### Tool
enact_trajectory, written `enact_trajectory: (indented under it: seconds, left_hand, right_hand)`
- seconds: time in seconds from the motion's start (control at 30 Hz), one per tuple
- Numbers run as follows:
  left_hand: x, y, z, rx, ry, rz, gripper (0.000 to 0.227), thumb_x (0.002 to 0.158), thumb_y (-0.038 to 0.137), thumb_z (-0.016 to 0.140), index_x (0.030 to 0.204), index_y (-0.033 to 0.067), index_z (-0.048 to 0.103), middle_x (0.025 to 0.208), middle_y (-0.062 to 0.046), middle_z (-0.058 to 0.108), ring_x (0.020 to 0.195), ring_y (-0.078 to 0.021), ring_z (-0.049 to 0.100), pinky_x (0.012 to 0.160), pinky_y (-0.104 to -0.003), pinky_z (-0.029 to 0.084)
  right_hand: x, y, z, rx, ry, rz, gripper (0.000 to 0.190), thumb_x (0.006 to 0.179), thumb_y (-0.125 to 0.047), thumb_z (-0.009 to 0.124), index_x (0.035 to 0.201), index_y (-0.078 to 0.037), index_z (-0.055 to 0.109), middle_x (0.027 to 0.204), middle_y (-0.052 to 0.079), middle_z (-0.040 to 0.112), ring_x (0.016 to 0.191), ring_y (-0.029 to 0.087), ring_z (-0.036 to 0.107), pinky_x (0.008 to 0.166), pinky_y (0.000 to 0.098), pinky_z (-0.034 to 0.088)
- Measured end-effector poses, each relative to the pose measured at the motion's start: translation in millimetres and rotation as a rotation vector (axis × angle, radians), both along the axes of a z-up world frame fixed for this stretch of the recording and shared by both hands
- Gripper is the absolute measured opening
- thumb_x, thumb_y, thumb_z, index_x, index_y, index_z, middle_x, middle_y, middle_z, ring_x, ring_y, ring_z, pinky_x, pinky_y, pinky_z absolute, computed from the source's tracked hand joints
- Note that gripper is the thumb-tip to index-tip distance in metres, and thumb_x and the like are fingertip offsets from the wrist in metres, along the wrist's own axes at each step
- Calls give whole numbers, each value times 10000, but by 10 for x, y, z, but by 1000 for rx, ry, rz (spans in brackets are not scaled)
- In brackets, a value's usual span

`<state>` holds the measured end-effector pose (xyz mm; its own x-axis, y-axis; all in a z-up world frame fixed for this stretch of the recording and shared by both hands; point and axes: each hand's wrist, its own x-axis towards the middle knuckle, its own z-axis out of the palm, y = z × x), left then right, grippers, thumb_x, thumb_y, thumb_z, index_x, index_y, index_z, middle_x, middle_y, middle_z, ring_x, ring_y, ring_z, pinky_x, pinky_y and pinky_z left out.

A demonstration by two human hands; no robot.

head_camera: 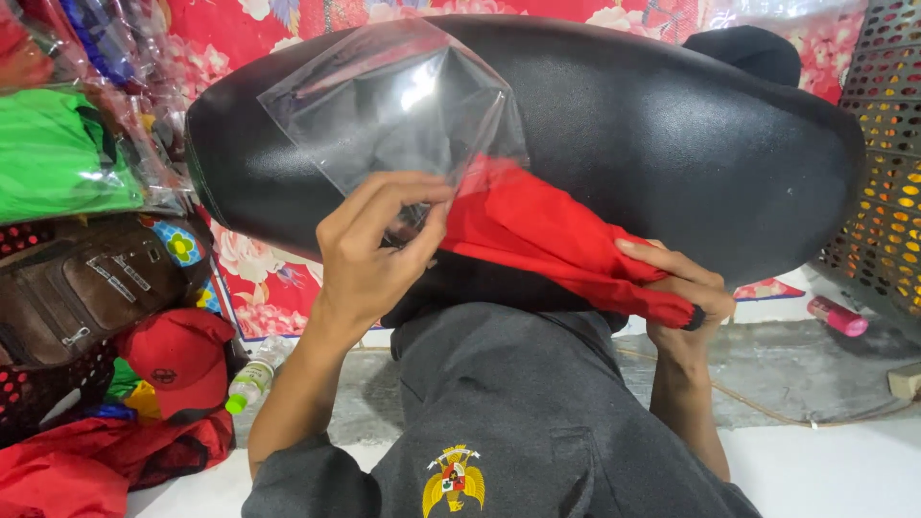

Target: The person folds a red fabric item, places it inside a clear plastic sleeve, and then examines a red fabric cover with an elastic border.

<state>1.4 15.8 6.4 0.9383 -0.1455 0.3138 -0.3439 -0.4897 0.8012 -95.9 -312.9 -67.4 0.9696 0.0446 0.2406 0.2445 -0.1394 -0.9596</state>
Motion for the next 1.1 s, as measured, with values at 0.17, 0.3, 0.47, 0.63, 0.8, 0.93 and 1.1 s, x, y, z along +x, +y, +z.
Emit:
enact_trajectory:
  seconds: [0.17,0.3,0.47,0.63,0.8,0.93,1.1]
  left_hand:
    - [-43,28,-83,103,-79,-30,136,878,1,812,991,71,779,926,-35,770,842,-235,746,699,-311,616]
    - [-45,26,4,230,-168,-25,139,859,-7,837,970,48,774,921,-50,758,813,-216,733,711,-287,621]
    - [-48,13,33,324,-261,3,121,860,42,828,960,72,766,923,-27,745,775,-181,702,705,-265,614]
    - [-39,-1,13,185,-158,4,122,855,-19,802,929,45,729,830,-25,697,631,-143,617,578,-221,577]
    - [65,-79,-123,180,-176,2,92,875,33,796,917,62,720,799,-17,673,582,-164,598,511,-257,555]
    - [108,-113,-101,99,-114,13,110,871,-10,791,911,46,704,707,-38,602,511,-172,557,429,-263,512]
    - [126,-79,-63,10,-76,32,85,901,-28,759,925,27,699,727,-45,638,520,-169,585,444,-247,525]
  right_hand:
    - [-60,-19,-92,-30,12,-91,351,911,-163,757,605,-14,669,1019,257,744,890,324,733,1017,512,548]
    - [-26,62,-53,-165,-19,-159,250,913,29,736,666,14,701,1060,256,752,936,340,726,1020,503,535]
    - [-13,98,-94,-192,-35,-172,278,898,12,767,633,4,684,1041,242,769,940,353,747,998,462,534]
    - [90,208,48,-91,-16,-191,281,943,-76,734,676,5,696,1077,244,753,1005,356,742,1037,461,528]
    - [155,411,132,-107,-65,-109,285,903,-95,774,637,-16,708,1023,224,767,911,348,753,957,441,560]
    - [167,472,190,-87,-117,-42,242,814,-66,854,627,-5,713,983,234,768,834,391,759,889,508,594]
    - [221,553,291,-114,-168,-22,221,877,-32,790,680,24,709,928,262,750,785,415,736,810,535,603]
